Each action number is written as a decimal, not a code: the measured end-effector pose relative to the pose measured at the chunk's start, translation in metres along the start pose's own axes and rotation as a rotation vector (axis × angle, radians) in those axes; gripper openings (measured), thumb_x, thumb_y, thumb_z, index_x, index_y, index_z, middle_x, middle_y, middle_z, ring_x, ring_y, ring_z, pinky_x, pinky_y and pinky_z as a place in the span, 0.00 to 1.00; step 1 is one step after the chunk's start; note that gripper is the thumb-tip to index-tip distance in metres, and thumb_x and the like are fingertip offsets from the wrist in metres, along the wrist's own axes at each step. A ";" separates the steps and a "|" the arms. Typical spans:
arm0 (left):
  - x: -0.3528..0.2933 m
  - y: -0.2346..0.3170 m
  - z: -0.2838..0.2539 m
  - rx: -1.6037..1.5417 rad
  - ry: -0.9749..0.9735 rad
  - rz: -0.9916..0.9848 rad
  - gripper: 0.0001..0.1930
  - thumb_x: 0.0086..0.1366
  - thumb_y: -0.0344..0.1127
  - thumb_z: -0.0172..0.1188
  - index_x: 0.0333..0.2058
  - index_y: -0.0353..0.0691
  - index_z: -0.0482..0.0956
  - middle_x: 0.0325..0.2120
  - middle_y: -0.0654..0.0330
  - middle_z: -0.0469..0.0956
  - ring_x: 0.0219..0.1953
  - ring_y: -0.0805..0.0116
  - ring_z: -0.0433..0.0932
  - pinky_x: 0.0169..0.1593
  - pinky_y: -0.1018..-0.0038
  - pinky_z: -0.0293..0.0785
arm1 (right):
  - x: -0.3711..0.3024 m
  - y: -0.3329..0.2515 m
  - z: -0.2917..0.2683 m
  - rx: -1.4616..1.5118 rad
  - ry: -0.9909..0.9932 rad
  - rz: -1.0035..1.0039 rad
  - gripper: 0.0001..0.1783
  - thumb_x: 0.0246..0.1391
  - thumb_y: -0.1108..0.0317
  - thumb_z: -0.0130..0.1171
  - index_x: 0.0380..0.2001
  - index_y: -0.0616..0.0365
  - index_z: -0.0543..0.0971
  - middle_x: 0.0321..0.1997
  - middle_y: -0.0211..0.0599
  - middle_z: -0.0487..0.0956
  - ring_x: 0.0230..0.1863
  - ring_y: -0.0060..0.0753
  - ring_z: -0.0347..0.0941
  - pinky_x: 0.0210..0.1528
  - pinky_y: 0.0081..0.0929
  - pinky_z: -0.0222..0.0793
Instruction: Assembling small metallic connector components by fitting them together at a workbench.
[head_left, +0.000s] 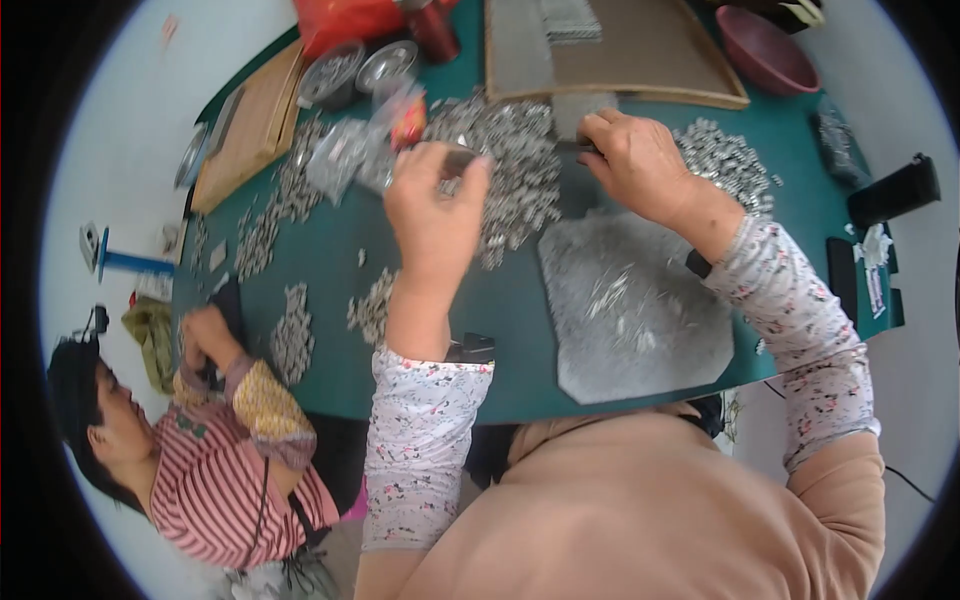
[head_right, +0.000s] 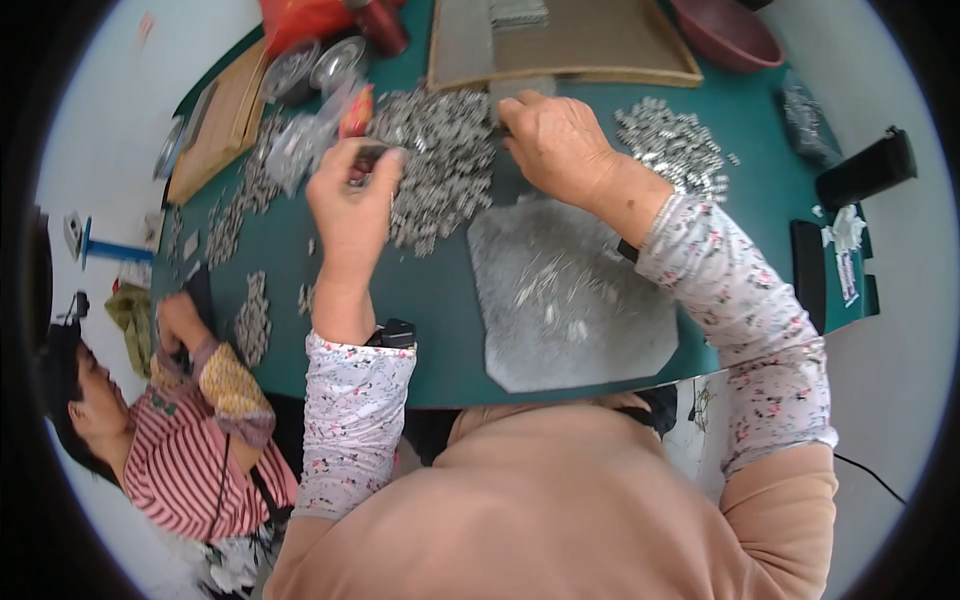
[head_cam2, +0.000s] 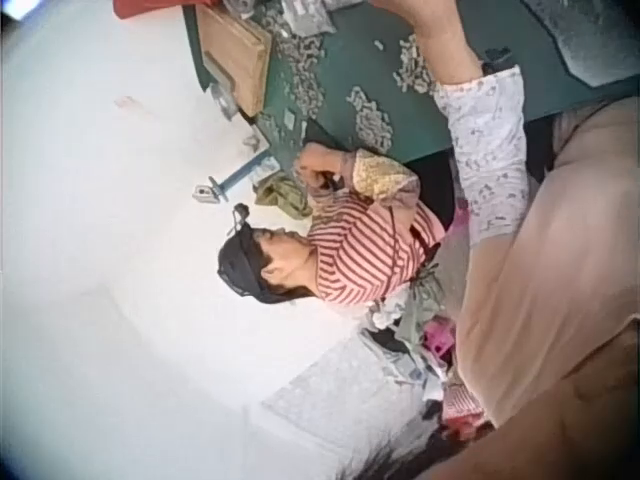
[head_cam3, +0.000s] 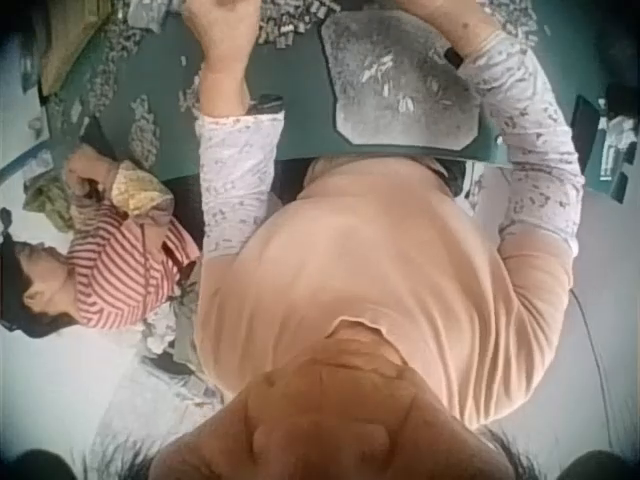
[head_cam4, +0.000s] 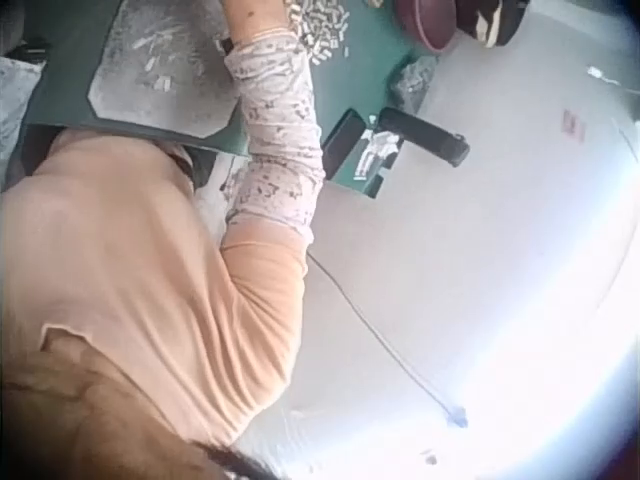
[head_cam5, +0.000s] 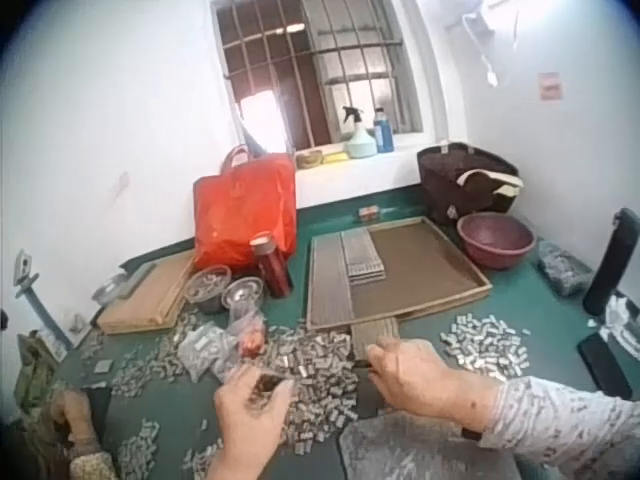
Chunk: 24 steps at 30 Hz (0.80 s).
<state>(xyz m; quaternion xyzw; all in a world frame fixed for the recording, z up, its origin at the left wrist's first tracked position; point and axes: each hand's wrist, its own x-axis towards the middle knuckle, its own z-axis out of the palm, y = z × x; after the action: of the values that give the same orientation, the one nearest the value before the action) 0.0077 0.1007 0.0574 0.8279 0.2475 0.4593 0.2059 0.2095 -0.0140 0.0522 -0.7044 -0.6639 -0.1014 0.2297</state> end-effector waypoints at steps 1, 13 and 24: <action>-0.012 -0.006 -0.014 -0.111 0.028 -0.145 0.05 0.58 0.29 0.65 0.29 0.34 0.80 0.24 0.63 0.77 0.27 0.76 0.72 0.33 0.79 0.68 | 0.002 -0.019 -0.002 0.089 -0.038 -0.064 0.05 0.46 0.73 0.58 0.29 0.59 0.75 0.32 0.45 0.77 0.35 0.51 0.77 0.38 0.41 0.74; -0.106 -0.035 -0.080 -0.342 0.468 -0.521 0.20 0.71 0.42 0.49 0.29 0.29 0.78 0.24 0.59 0.77 0.25 0.75 0.72 0.31 0.79 0.66 | -0.011 -0.165 0.058 0.344 -0.543 -0.403 0.07 0.49 0.68 0.59 0.32 0.58 0.80 0.35 0.41 0.76 0.37 0.47 0.76 0.40 0.40 0.73; -0.111 -0.050 -0.083 -0.523 0.551 -0.548 0.21 0.70 0.43 0.49 0.28 0.30 0.78 0.22 0.59 0.77 0.25 0.75 0.72 0.31 0.78 0.66 | -0.026 -0.210 0.071 0.302 -0.425 -0.531 0.12 0.44 0.66 0.63 0.31 0.62 0.77 0.30 0.42 0.77 0.33 0.42 0.77 0.33 0.33 0.74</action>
<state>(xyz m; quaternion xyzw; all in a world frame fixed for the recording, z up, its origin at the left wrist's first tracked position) -0.1256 0.0835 -0.0031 0.4993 0.3785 0.6377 0.4480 -0.0110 -0.0017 0.0181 -0.4713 -0.8638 0.0902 0.1539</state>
